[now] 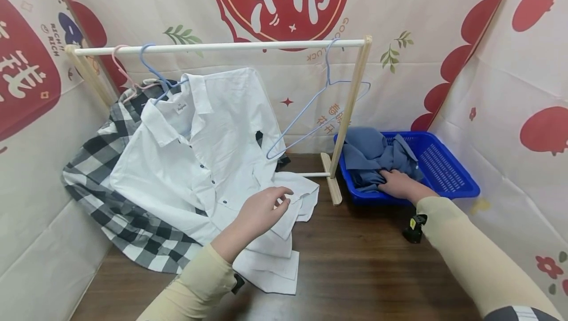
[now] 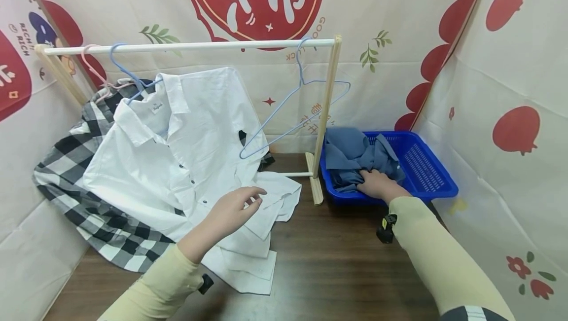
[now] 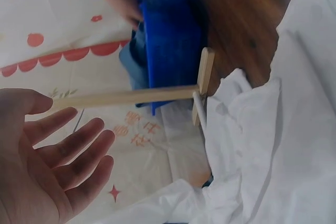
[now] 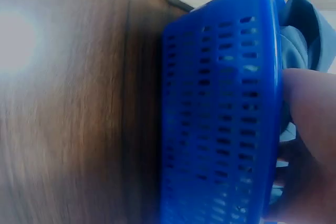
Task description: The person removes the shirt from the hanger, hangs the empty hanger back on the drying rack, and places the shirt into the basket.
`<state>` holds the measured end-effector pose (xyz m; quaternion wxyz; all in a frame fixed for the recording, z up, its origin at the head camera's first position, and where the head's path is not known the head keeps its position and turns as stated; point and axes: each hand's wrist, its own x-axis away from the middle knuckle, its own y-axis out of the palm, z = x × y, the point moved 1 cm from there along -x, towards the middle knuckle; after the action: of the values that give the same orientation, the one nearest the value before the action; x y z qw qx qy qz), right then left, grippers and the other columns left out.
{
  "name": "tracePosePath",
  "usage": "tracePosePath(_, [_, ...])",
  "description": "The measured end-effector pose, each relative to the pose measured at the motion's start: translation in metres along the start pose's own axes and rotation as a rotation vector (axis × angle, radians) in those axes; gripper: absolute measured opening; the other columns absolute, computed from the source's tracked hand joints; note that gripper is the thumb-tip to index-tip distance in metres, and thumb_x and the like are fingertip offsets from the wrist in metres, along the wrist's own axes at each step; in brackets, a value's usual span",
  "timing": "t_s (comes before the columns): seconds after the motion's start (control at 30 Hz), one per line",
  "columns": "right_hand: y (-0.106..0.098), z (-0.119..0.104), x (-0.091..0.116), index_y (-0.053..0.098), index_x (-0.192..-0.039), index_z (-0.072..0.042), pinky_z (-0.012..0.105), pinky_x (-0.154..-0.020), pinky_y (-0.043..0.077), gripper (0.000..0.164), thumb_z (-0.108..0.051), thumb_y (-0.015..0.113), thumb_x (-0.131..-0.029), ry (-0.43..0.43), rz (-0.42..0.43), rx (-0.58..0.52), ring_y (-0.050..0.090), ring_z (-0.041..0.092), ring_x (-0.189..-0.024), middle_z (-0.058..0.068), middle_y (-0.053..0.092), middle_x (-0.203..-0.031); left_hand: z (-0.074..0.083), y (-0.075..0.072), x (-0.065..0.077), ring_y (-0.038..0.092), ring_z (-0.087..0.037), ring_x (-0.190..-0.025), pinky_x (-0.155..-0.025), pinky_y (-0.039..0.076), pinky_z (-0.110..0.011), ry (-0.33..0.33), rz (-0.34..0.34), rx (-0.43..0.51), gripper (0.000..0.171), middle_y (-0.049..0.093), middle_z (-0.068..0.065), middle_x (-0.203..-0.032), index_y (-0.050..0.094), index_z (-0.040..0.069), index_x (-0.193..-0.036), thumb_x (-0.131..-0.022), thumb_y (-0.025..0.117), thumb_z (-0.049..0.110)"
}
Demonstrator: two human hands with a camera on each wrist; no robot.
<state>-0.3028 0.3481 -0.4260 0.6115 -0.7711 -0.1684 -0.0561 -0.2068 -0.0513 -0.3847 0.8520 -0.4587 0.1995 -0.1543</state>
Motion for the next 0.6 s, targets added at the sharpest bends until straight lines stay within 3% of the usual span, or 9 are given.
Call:
tracePosePath(0.13, [-0.003, 0.000, 0.012, 0.028, -0.144, 0.014, 0.072, -0.098, 0.026, 0.072, -0.037, 0.050, -0.098, -0.001, -0.003, -0.002, 0.025, 0.064, -0.126, 0.046, 0.026, -0.140, -0.005, -0.007, 0.000, 0.065, -0.011, -0.086, -0.073, 0.052, -0.033, -0.005, 0.036, 0.002, 0.029, 0.068, 0.002, -0.101, 0.068, 0.014, -0.119, -0.097, 0.050, 0.018])
tracePosePath(0.3, [-0.004, -0.004, 0.024, 0.029, -0.147, 0.009, 0.078, -0.094, 0.024, 0.080, -0.049, 0.051, -0.096, 0.009, 0.029, -0.001, 0.026, 0.063, -0.126, 0.044, 0.027, -0.141, -0.009, -0.012, 0.003, 0.064, -0.011, -0.087, -0.074, 0.051, -0.033, -0.016, 0.032, 0.011, 0.029, 0.068, 0.003, -0.101, 0.067, 0.015, -0.120, -0.097, 0.050, 0.019])
tracePosePath(0.6, [-0.011, -0.024, 0.047, 0.033, -0.146, 0.006, 0.085, -0.087, 0.017, 0.085, -0.058, 0.051, -0.093, 0.060, 0.076, 0.018, 0.026, 0.063, -0.125, 0.041, 0.028, -0.142, -0.015, -0.021, 0.011, 0.066, -0.017, -0.092, -0.075, 0.051, -0.036, -0.055, 0.070, 0.024, 0.027, 0.067, 0.001, -0.104, 0.067, 0.015, -0.120, -0.098, 0.051, 0.020])
